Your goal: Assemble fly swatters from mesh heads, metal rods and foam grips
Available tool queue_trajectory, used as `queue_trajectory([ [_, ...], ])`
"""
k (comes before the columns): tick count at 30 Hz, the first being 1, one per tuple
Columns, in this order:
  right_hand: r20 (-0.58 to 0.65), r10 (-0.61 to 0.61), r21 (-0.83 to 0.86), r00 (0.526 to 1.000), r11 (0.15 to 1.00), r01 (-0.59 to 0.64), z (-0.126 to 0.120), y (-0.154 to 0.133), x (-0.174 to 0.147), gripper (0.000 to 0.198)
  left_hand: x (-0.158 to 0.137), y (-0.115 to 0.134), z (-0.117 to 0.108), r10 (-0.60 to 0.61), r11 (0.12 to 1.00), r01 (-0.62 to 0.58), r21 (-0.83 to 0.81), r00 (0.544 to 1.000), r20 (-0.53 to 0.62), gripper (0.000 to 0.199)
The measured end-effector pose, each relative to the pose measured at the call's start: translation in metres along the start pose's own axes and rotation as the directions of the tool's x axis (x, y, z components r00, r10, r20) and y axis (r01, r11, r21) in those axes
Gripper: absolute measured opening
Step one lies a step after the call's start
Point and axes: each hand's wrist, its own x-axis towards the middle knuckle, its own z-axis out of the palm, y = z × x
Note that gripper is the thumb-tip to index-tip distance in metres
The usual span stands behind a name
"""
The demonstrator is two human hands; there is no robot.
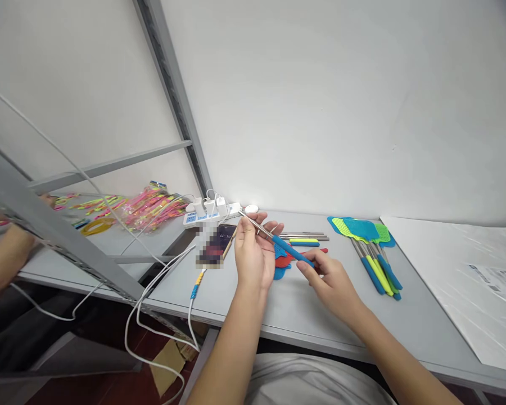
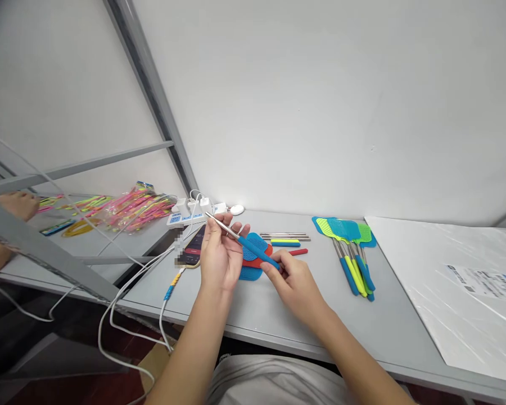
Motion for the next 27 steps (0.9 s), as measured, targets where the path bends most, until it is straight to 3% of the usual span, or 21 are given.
queue_trajectory([
  [3, -0.008, -0.018, -0.085, 1.000, 0.996, 0.017, -0.006, 0.006, -0.006, 0.029, -0.005, -0.006, -0.013, -0.030, 0.999, 0.027, -0.029, 0.995, -0.098, 0.020],
  [9, -0.048, 0.017, -0.209, 0.999, 0.977, -0.027, -0.017, 0.016, -0.014, 0.039, -0.026, -0.021, -0.043, -0.147, 0.989, 0.146, -0.018, 0.981, -0.127, 0.019],
  [14, 0.027, -0.047, -0.342, 0.999, 0.938, 0.054, -0.021, 0.016, -0.020, 0.037, -0.041, -0.027, -0.048, -0.102, 0.994, 0.105, 0.018, 0.988, -0.115, 0.021],
  [18, 0.056, -0.028, -0.382, 0.998, 0.923, 0.048, -0.025, 0.021, -0.025, 0.036, -0.047, -0.030, -0.046, -0.074, 0.996, 0.078, 0.032, 0.991, -0.115, 0.019],
  [24, 0.135, 0.117, -0.398, 0.984, 0.916, -0.054, -0.029, 0.023, -0.029, 0.024, -0.050, -0.040, -0.046, -0.077, 0.981, 0.096, 0.168, 0.990, -0.120, 0.022],
  [27, 0.144, 0.145, -0.384, 0.979, 0.920, -0.079, -0.028, 0.024, -0.031, 0.023, -0.048, -0.041, -0.049, -0.108, 0.914, 0.114, 0.390, 0.993, -0.037, 0.028],
])
